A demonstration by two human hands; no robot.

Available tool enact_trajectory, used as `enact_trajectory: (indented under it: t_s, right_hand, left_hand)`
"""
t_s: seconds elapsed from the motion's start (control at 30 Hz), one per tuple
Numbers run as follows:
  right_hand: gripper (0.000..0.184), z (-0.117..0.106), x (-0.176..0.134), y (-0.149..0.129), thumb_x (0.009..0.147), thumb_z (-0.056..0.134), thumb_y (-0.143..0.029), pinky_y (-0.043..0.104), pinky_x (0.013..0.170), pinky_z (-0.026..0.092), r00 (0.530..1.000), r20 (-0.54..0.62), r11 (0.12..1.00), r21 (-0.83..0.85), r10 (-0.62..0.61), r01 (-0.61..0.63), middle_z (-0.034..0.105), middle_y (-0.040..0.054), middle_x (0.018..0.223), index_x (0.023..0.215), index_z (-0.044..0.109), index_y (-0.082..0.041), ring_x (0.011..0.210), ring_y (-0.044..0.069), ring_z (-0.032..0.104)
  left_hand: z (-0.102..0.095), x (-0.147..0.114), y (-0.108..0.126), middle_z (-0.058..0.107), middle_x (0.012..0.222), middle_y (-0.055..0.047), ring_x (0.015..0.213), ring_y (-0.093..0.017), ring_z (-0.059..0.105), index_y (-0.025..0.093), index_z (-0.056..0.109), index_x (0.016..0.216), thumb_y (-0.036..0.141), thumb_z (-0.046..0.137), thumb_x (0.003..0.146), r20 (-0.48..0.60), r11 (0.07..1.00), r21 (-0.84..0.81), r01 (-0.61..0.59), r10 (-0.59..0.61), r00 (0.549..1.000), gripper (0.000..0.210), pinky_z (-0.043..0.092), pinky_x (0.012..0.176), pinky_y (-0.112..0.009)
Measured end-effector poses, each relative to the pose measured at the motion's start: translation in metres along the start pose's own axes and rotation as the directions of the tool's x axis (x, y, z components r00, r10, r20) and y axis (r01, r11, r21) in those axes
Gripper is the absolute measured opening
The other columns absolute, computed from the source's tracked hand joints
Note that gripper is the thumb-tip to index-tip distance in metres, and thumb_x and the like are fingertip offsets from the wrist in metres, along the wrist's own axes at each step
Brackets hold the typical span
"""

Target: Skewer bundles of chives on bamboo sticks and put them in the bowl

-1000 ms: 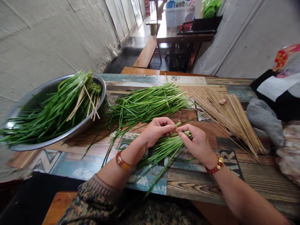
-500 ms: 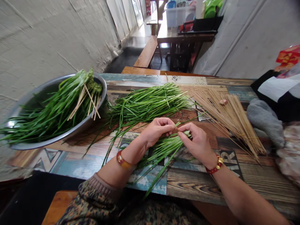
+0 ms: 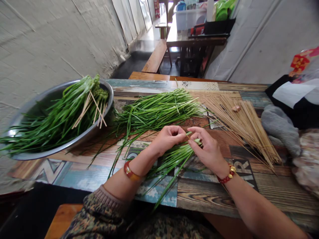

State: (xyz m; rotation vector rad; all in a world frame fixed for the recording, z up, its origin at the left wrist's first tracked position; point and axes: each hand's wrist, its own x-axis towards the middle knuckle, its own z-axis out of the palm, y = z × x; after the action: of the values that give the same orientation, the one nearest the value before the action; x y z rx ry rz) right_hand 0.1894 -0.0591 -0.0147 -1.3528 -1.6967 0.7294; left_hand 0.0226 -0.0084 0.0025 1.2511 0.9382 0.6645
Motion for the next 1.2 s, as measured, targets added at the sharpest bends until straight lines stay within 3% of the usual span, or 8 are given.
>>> enact_trajectory:
  t_s: [0.2, 0.4, 0.7, 0.97, 1.1, 1.2]
  right_hand:
    - [0.023, 0.006, -0.001, 0.001, 0.085, 0.054, -0.021, 0.027, 0.073, 0.047, 0.999, -0.048, 1.0, 0.012, 0.002, -0.001, 0.063, 0.0003, 0.079, 0.108, 0.054, -0.02, 0.075, 0.016, 0.062]
    - [0.024, 0.007, 0.002, 0.004, 0.084, 0.059, -0.025, 0.03, 0.074, 0.049, 0.998, -0.058, 0.998, 0.061, 0.028, -0.024, 0.065, 0.0031, 0.085, 0.107, 0.054, -0.02, 0.079, 0.017, 0.063]
    - [0.035, -0.002, 0.002, 0.005, 0.089, 0.053, -0.039, 0.023, 0.052, 0.05, 0.983, 0.082, 0.891, 0.415, 0.163, -0.182, 0.061, 0.0011, 0.085, 0.118, 0.05, -0.02, 0.059, 0.011, 0.059]
    - [0.024, -0.011, 0.002, 0.013, 0.087, 0.056, -0.038, 0.023, 0.053, 0.046, 0.981, 0.125, 0.974, 0.149, 0.15, -0.168, 0.066, 0.0031, 0.076, 0.095, 0.063, -0.016, 0.062, 0.013, 0.059]
    - [0.02, -0.012, 0.002, 0.01, 0.088, 0.054, -0.033, 0.024, 0.056, 0.043, 0.985, 0.16, 0.997, 0.021, 0.064, -0.068, 0.064, 0.0005, 0.069, 0.081, 0.065, -0.018, 0.06, 0.013, 0.056]
    - [0.022, -0.01, 0.001, 0.005, 0.088, 0.053, -0.028, 0.024, 0.057, 0.041, 0.992, 0.123, 0.998, -0.056, 0.013, -0.006, 0.062, -0.0009, 0.064, 0.07, 0.062, -0.019, 0.059, 0.013, 0.054]
  left_hand:
    - [0.001, 0.0, -0.002, 0.051, 0.057, 0.002, 0.053, -0.007, 0.039, 0.01, 0.06, 0.064, 0.033, 0.064, 0.073, -0.034, 0.997, 0.078, -0.016, 0.018, 0.999, 0.025, 0.028, 0.052, -0.021]
    - [0.002, 0.0, -0.001, 0.052, 0.058, 0.002, 0.054, -0.006, 0.04, 0.01, 0.062, 0.066, 0.033, 0.067, 0.072, -0.019, 1.0, 0.009, -0.013, 0.013, 1.0, 0.025, 0.029, 0.053, -0.02]
    - [-0.008, -0.002, 0.009, 0.058, 0.065, 0.0, 0.058, -0.008, 0.048, 0.011, 0.065, 0.072, 0.037, 0.074, 0.067, -0.051, 0.998, -0.056, -0.009, 0.006, 0.999, 0.029, 0.037, 0.057, -0.02]
    - [-0.014, 0.002, 0.007, 0.061, 0.067, 0.0, 0.06, -0.007, 0.049, 0.011, 0.066, 0.069, 0.035, 0.076, 0.065, -0.177, 0.991, -0.122, -0.051, 0.029, 0.984, 0.026, 0.038, 0.058, -0.019]
    - [-0.015, 0.002, 0.006, 0.061, 0.066, 0.0, 0.059, -0.008, 0.05, 0.011, 0.065, 0.069, 0.035, 0.077, 0.064, -0.193, 0.983, -0.181, -0.038, 0.003, 0.981, 0.027, 0.04, 0.058, -0.019]
    - [-0.015, 0.001, 0.007, 0.062, 0.066, 0.0, 0.058, -0.008, 0.05, 0.011, 0.066, 0.068, 0.037, 0.078, 0.063, -0.178, 0.983, -0.184, -0.018, -0.015, 0.984, 0.029, 0.04, 0.057, -0.02]
